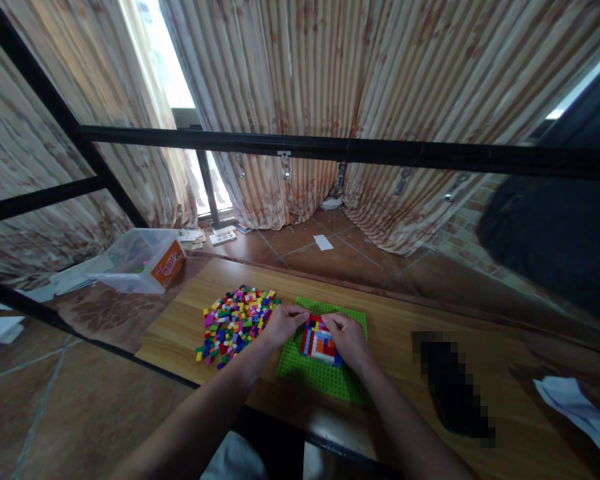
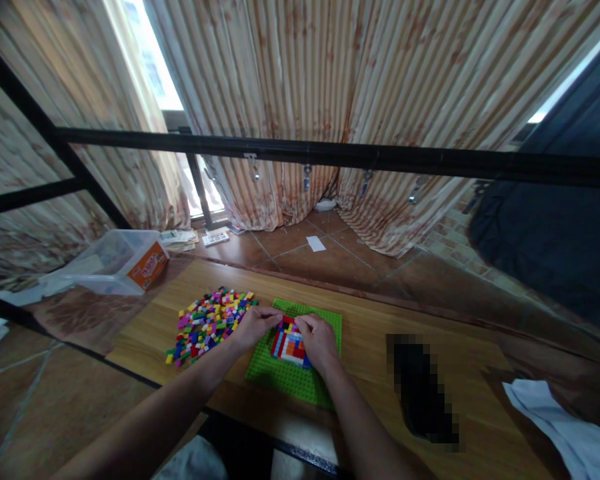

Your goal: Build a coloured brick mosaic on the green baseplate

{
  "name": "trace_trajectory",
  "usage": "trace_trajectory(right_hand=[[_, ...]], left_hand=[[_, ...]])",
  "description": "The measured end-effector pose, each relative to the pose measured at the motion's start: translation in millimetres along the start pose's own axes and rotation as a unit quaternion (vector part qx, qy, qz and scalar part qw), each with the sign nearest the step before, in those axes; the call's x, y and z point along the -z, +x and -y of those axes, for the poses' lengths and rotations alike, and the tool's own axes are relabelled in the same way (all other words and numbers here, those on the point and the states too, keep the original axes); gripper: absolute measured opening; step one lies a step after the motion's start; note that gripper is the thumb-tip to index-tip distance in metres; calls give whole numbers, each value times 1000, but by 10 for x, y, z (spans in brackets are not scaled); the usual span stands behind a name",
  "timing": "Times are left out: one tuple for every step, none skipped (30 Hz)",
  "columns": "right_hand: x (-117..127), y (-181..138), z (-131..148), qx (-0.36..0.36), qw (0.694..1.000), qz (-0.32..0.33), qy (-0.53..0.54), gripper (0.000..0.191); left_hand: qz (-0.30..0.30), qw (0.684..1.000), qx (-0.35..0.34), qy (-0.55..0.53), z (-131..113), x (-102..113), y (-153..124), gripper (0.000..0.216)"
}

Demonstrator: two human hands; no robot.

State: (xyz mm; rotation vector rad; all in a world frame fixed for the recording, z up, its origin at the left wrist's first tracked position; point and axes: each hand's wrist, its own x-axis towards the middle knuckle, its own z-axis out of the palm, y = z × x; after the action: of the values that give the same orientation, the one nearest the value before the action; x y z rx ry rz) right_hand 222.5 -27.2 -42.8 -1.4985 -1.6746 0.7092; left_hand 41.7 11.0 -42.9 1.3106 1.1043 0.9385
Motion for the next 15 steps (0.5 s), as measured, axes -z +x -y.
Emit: trace_trajectory(right_hand=[[-1, 0, -4, 1, 1000, 0, 0, 35], [-2, -1, -8, 2, 1000, 0, 0, 35], [-4, -2, -11, 3, 1000, 0, 0, 35], [-4, -4, -12, 3, 1000, 0, 0, 35], [-5, -6, -11, 4, 1000, 0, 0, 35], [-5, -7, -8, 4, 1000, 0, 0, 36], [-4, -9, -4, 5, 1000, 0, 0, 36], [-2, -9, 2, 6, 1000, 0, -1, 36], [-1, -10, 7, 7, 1000, 0, -2, 36], [0, -11, 12, 7, 1000, -1, -2, 36], [1, -11, 16, 7, 1000, -1, -3, 36], [0, -12, 17, 7, 1000, -1, -3, 36], [-3, -13, 16, 6, 1000, 0, -3, 36], [-7, -14, 11, 5, 1000, -1, -4, 36], [-13, -15, 5, 4, 1000, -1, -5, 37]], left_hand=[[-3, 1000, -1, -1, 4, -4, 2, 21], [-7, 1000, -2, -2, 9, -10, 4, 22], [-10, 1000, -3, -4, 12, -15, 5, 23], [-11, 1000, -4, -5, 15, -21, 6, 22], [-12, 1000, -4, -5, 17, -25, 7, 22], [-11, 1000, -5, -4, 19, -29, 9, 20], [-11, 1000, -5, -2, 19, -31, 11, 19], [-11, 1000, -5, 0, 19, -33, 13, 18], [-10, 1000, -4, 3, 19, -34, 16, 17], [-10, 1000, -2, 6, 18, -35, 19, 16], [-10, 1000, 1, 10, 17, -37, 23, 16], [-9, 1000, 3, 15, 17, -39, 26, 16], [-9, 1000, 6, 20, 17, -42, 28, 16], [-10, 1000, 9, 26, 16, -46, 29, 16], [-10, 999, 11, 32, 16, -50, 27, 17]])
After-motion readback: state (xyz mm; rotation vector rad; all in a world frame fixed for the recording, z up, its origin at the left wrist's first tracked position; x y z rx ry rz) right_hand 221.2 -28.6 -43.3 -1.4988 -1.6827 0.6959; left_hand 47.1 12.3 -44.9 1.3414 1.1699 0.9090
